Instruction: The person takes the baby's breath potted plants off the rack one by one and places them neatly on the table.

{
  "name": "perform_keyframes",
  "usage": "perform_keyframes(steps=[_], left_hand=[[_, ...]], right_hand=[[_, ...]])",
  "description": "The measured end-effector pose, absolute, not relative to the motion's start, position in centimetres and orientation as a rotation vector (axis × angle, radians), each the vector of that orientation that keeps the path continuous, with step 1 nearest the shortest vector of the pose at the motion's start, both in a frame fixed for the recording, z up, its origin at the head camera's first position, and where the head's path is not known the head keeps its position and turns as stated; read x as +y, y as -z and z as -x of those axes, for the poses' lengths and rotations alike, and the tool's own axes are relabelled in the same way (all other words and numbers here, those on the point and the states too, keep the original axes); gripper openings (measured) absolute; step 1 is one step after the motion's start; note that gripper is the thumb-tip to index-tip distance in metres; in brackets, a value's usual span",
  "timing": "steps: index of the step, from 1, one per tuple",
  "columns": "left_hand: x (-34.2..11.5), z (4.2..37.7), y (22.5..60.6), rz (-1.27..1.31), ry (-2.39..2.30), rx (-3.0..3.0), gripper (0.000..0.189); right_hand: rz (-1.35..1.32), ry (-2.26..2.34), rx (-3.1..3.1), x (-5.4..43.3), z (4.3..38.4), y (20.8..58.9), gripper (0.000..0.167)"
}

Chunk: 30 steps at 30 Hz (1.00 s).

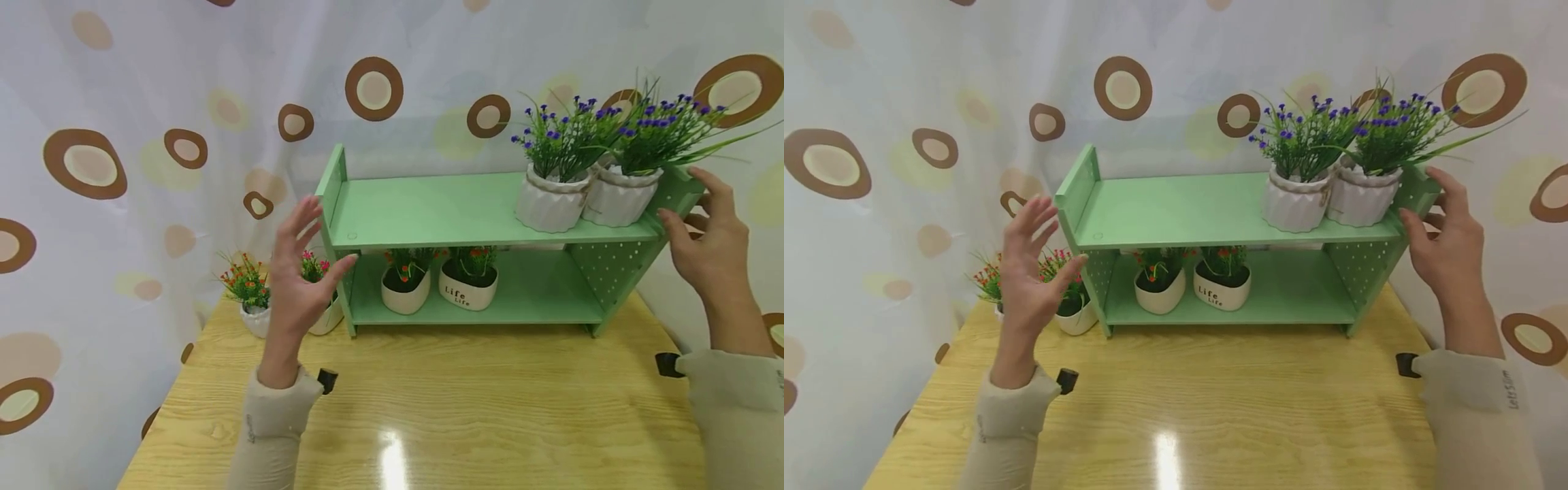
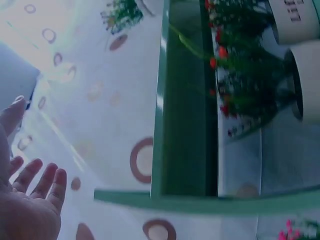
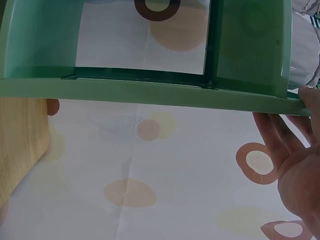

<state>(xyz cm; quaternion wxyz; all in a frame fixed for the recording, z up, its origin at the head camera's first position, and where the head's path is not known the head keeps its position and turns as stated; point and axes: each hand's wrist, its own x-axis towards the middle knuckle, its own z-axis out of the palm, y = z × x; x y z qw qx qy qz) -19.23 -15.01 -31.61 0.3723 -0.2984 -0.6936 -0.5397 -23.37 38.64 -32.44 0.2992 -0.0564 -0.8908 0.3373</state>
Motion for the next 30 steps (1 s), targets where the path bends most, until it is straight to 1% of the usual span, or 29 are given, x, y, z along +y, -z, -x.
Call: perform_keyframes(steps=[3, 6, 12, 18, 22, 26, 30], left_hand=[[-11.2, 20.7, 31.0, 0.878, 1.383, -1.815, 0.083], [-7.5, 22.5, 30.5, 0.916, 1.462, -1.938, 0.082], [-0.6, 26.0, 29.2, 0.877, 1.729, -2.208, 0.081], [5.2, 27.4, 28.1, 0.769, 1.833, -2.344, 0.078], [7.9, 27.8, 27.4, 0.674, 1.890, -2.359, 0.080], [9.6, 28.1, 27.5, 0.604, 1.850, -2.436, 0.091], [10.5, 28.5, 27.8, 0.604, 1.724, -2.532, 0.099]], right_hand=[[0.150, -0.895, -2.351, 38.6, 23.4, 32.3, 0.062], [0.162, -0.893, -2.353, 38.6, 23.4, 32.3, 0.061], [0.168, -0.890, -2.364, 38.6, 23.4, 32.5, 0.062], [0.189, -0.893, -2.351, 38.6, 23.2, 32.3, 0.060], [0.210, -0.908, -2.330, 38.7, 23.4, 32.3, 0.059], [0.197, -0.916, -2.325, 38.5, 23.6, 32.5, 0.059], [0.211, -0.923, -2.337, 38.3, 23.7, 32.6, 0.060]])
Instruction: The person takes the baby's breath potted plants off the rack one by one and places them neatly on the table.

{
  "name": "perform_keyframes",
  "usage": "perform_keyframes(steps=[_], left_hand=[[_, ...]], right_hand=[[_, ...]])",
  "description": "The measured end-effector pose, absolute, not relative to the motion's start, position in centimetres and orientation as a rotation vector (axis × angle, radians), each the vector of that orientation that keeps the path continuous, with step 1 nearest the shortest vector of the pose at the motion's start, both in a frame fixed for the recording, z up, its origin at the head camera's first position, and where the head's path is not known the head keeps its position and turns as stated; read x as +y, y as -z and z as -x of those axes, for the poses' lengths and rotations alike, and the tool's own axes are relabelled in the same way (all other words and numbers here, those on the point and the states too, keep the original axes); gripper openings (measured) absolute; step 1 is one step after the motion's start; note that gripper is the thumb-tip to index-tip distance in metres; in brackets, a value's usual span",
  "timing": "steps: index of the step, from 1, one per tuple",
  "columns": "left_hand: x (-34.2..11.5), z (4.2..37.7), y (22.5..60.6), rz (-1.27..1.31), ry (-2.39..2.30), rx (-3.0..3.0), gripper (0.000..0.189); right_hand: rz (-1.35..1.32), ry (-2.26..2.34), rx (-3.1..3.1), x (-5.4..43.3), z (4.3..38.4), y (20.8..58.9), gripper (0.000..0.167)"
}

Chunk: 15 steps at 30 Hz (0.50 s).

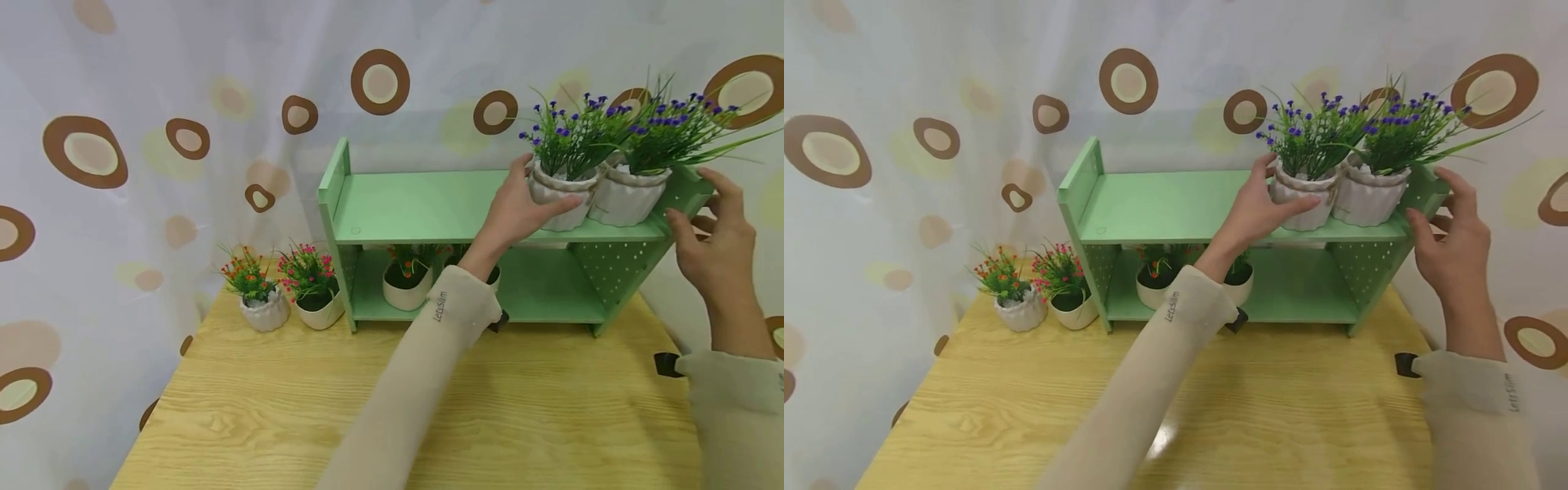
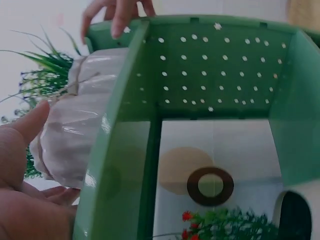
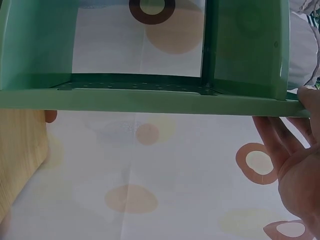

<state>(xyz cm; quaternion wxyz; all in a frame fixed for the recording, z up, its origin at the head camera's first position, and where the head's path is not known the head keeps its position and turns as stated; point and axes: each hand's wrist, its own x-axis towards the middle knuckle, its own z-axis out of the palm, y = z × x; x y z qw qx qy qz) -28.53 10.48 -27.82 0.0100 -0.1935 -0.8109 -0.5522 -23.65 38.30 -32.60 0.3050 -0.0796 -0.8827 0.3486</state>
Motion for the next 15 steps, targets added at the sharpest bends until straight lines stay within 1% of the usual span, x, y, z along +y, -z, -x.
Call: perform_keyframes(steps=[5, 9, 15], left_hand=[[10.80, 29.00, 27.94, 0.647, 1.565, -2.600, 0.104], [10.84, 29.13, 28.14, 0.662, 1.501, -2.594, 0.103], [10.57, 28.96, 28.49, 0.597, 1.362, -2.570, 0.099]], right_hand=[[0.236, -0.923, -2.349, 38.19, 23.75, 32.40, 0.060], [0.245, -0.918, -2.349, 38.27, 23.63, 32.31, 0.060], [0.196, -0.911, -2.343, 38.55, 23.61, 32.66, 0.061]])
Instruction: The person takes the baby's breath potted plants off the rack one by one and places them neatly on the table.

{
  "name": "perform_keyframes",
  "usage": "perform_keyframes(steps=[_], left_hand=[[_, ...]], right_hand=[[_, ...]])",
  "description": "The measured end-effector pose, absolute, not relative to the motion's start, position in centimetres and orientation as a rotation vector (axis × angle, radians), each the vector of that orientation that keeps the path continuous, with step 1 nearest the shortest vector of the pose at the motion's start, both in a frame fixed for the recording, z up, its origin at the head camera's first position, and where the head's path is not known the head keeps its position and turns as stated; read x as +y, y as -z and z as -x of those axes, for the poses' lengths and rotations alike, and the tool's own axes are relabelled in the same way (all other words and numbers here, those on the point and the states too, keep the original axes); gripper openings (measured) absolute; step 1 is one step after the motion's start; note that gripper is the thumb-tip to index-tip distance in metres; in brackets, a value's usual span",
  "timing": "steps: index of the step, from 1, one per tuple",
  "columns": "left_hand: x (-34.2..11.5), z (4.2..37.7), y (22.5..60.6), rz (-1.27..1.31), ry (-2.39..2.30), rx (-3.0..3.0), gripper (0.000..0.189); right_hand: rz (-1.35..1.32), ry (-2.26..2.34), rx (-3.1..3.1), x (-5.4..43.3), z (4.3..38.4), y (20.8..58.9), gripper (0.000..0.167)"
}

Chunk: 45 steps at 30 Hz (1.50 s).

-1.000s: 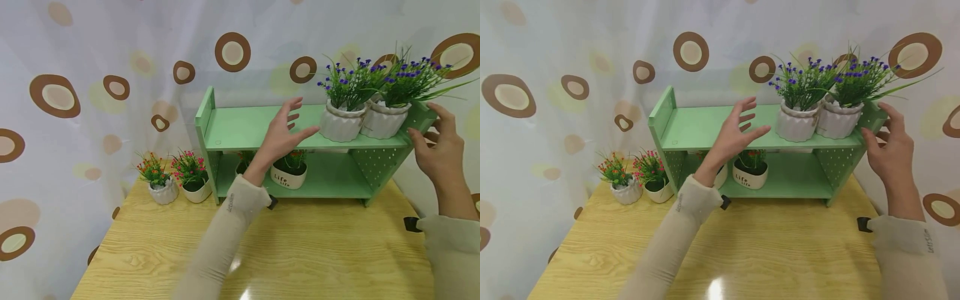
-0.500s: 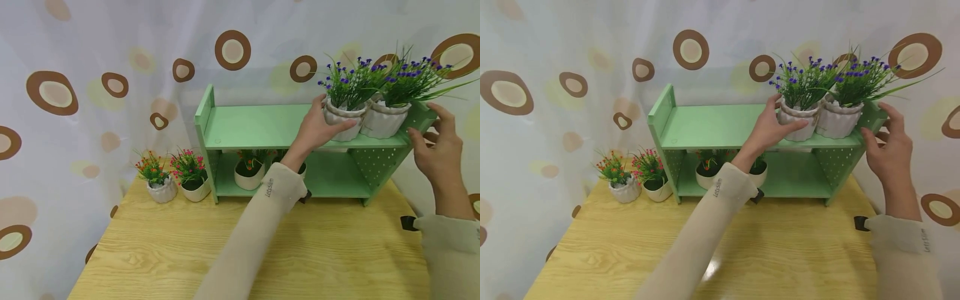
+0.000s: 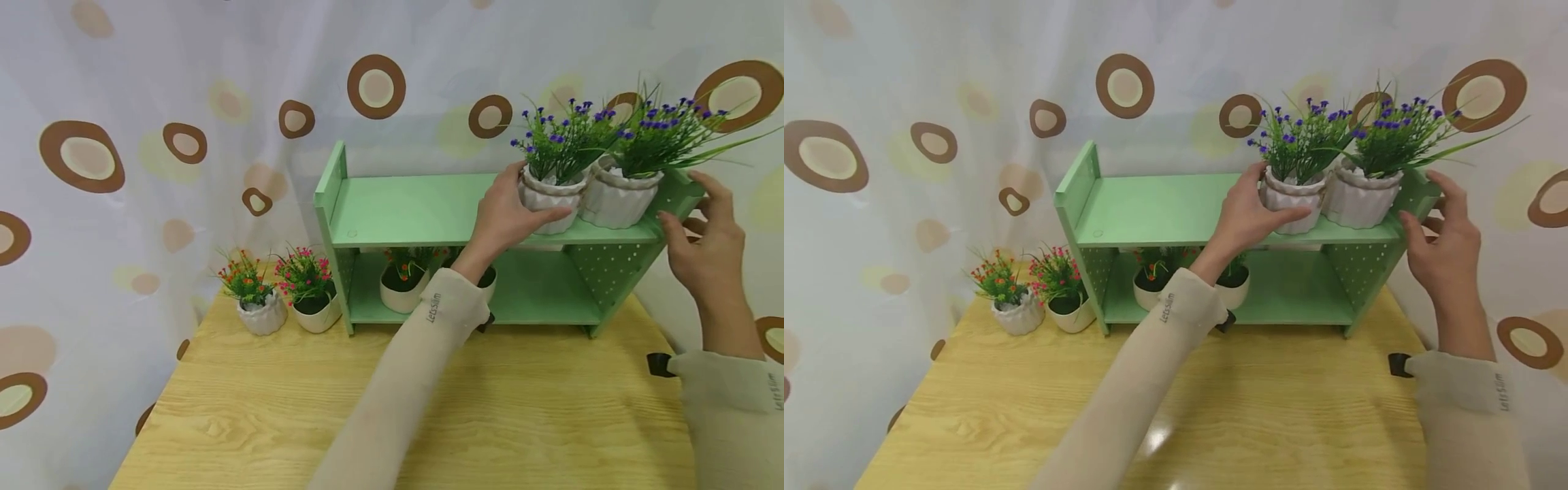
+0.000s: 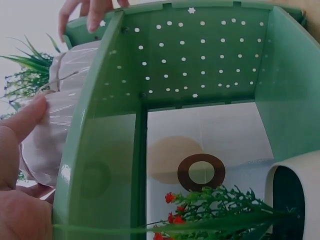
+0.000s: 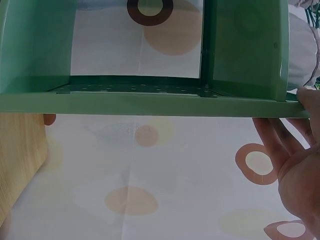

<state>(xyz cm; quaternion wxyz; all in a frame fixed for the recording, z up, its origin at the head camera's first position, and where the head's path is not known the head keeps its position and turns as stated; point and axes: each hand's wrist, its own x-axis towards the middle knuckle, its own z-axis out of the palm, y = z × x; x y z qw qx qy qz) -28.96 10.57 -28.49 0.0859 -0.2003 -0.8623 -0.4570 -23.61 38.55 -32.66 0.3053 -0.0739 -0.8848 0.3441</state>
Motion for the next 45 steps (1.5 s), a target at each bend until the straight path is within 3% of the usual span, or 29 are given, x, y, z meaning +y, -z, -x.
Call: perform_keyframes(steps=[26, 40, 45], left_hand=[[5.8, 26.2, 28.9, 0.637, 1.469, -2.511, 0.104], [1.2, 23.0, 30.1, 0.732, 1.538, -2.400, 0.093], [-0.7, 21.4, 30.7, 0.693, 1.564, -2.407, 0.098]], right_hand=[[0.183, -0.933, -2.338, 38.5, 23.7, 32.7, 0.061], [0.198, -0.935, -2.361, 38.3, 23.6, 32.7, 0.061], [0.181, -0.936, -2.354, 38.3, 23.7, 32.8, 0.061]])
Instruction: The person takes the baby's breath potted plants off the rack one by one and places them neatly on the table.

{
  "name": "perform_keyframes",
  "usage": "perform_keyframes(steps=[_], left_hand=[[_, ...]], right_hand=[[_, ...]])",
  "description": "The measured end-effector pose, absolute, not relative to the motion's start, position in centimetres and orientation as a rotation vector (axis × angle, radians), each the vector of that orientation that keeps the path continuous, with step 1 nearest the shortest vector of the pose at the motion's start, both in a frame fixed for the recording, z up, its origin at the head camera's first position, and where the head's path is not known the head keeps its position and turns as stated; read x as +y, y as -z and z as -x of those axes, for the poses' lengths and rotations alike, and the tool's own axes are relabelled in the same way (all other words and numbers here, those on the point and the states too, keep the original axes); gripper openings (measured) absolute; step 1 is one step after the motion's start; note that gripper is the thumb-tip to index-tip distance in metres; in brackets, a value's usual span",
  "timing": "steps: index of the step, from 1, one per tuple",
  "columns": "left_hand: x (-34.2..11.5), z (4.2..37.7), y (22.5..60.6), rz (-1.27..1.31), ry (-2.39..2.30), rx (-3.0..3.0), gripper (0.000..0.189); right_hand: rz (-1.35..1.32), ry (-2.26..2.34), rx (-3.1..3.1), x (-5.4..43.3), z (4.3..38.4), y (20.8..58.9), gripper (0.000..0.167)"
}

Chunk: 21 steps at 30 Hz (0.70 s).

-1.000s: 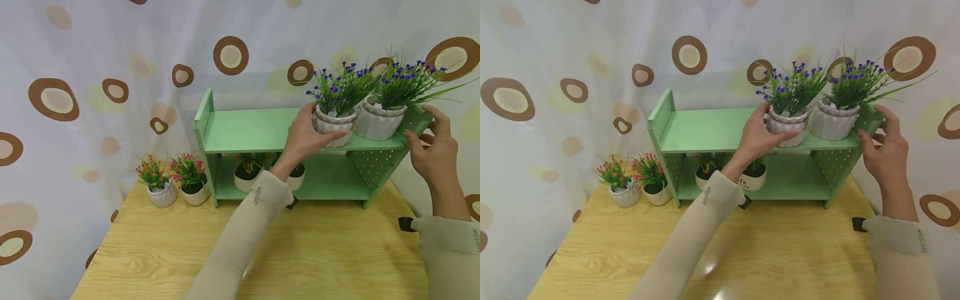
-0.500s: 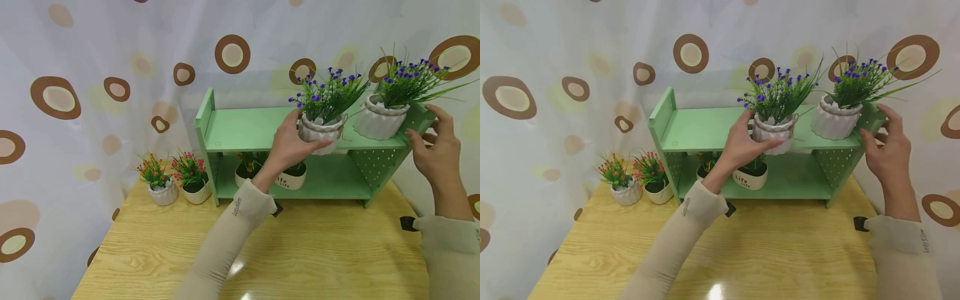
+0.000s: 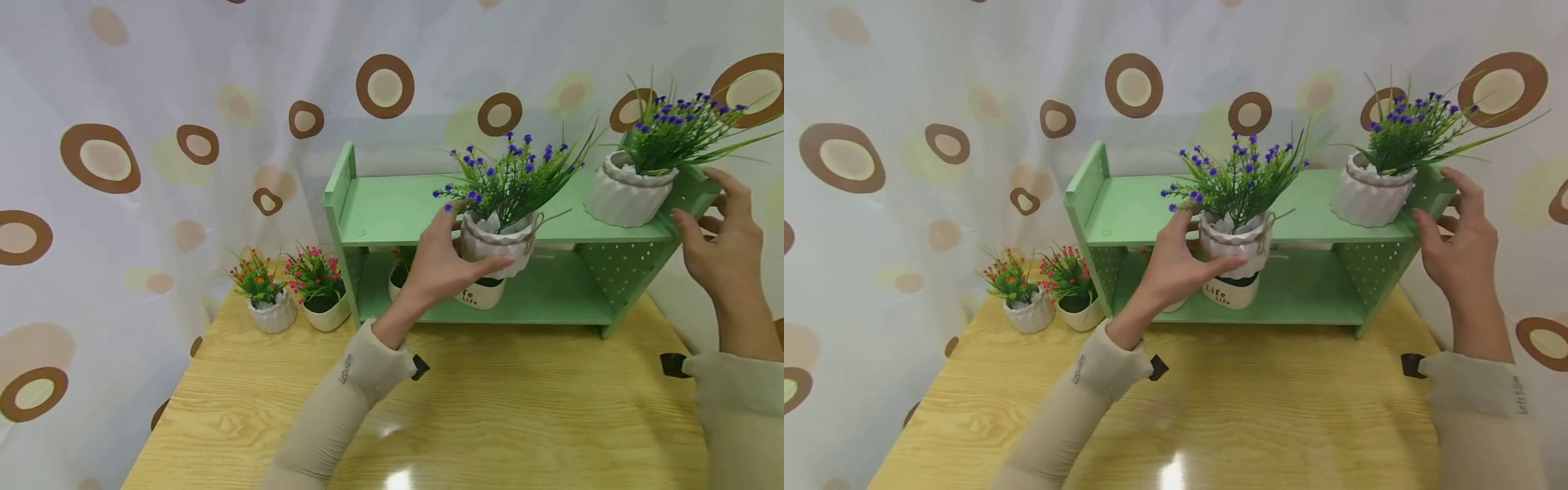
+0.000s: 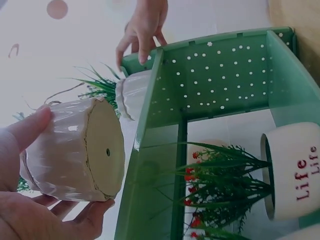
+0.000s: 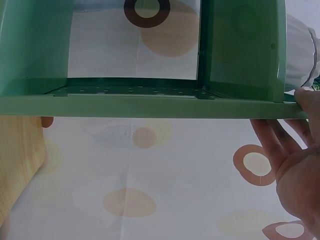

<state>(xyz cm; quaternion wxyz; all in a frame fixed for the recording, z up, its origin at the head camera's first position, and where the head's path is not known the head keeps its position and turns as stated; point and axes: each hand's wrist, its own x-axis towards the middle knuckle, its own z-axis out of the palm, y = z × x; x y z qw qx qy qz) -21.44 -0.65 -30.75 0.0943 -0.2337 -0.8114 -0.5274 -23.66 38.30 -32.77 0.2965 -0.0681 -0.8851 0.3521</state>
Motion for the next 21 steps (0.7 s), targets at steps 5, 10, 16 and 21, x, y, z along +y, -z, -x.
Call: perform_keyframes(steps=[5, 10, 16, 21], left_hand=[[-2.6, 19.9, 31.7, 0.658, 1.511, -2.420, 0.101], [-4.4, 18.7, 33.4, 0.622, 1.472, -2.432, 0.100], [-6.5, 17.9, 35.9, 0.613, 1.438, -2.345, 0.083], [-8.3, 17.3, 37.5, 0.636, 1.437, -2.297, 0.074]], right_hand=[[0.188, -0.932, -2.353, 38.4, 23.6, 32.8, 0.061], [0.198, -0.927, -2.357, 38.3, 23.6, 32.8, 0.061], [0.186, -0.925, -2.348, 38.3, 23.6, 32.6, 0.060], [0.217, -0.929, -2.364, 38.3, 23.6, 32.6, 0.061]])
